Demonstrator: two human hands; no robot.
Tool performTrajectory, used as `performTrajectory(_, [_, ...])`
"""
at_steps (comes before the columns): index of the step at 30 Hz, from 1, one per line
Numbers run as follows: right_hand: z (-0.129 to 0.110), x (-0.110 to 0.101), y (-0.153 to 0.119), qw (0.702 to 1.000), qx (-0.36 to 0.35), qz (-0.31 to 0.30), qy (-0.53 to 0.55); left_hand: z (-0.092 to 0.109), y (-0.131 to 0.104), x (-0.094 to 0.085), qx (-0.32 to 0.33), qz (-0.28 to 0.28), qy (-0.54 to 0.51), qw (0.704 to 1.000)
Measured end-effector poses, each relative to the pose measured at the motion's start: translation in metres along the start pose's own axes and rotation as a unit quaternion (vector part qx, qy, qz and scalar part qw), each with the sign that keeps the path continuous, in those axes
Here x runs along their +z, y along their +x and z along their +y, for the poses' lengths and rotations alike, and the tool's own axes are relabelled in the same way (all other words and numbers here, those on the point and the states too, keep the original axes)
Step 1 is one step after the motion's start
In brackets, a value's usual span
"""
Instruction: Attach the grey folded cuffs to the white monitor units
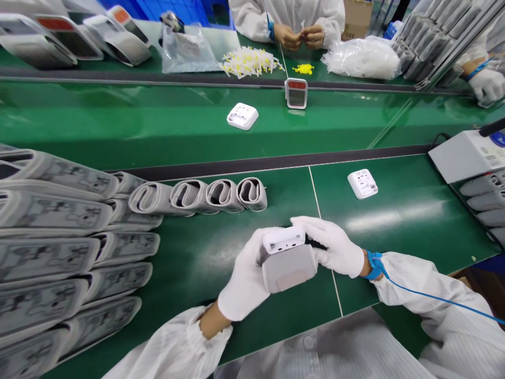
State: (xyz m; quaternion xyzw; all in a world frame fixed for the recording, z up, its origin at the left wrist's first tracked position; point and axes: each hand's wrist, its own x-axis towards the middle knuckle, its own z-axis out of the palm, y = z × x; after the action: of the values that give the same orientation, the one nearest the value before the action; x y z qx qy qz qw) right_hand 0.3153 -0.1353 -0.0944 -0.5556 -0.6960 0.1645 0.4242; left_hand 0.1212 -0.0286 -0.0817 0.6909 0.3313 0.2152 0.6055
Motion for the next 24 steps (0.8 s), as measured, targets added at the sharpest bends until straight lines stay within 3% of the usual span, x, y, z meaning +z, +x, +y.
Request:
performTrajectory(4, [-0.006, 0.005, -0.002, 1.000, 0.014, -0.007, -0.021, 0.001, 0.000, 0.003, 0.053, -0.020, -0.062, 0.996])
performTrajectory(11, [-0.023, 0.011, -0.009, 0.996, 0.024, 0.047, -0.066, 0.005, -0.005, 0.007, 0.063, -0.005, -0.079, 0.995])
performTrajectory(16, [-0.025, 0.016, -0.010, 0.994, 0.054, 0.046, -0.079, 0.004, -0.003, 0.008, 0.030, 0.007, -0.103, 0.994])
performTrajectory(19, [-0.020, 0.020, -0.009, 0.993, 0.093, 0.058, -0.050, -0.001, -0.002, 0.012, -0.003, 0.023, -0.143, 0.989])
performTrajectory(21, [-0.015, 0.017, -0.005, 0.994, 0.083, 0.062, -0.019, -0.002, -0.003, 0.012, -0.009, 0.034, -0.171, 0.985])
performTrajectory(24, [-0.013, -0.002, 0.010, 0.998, 0.054, 0.038, 0.017, 0.008, -0.002, 0.004, 0.077, 0.057, -0.112, 0.989])
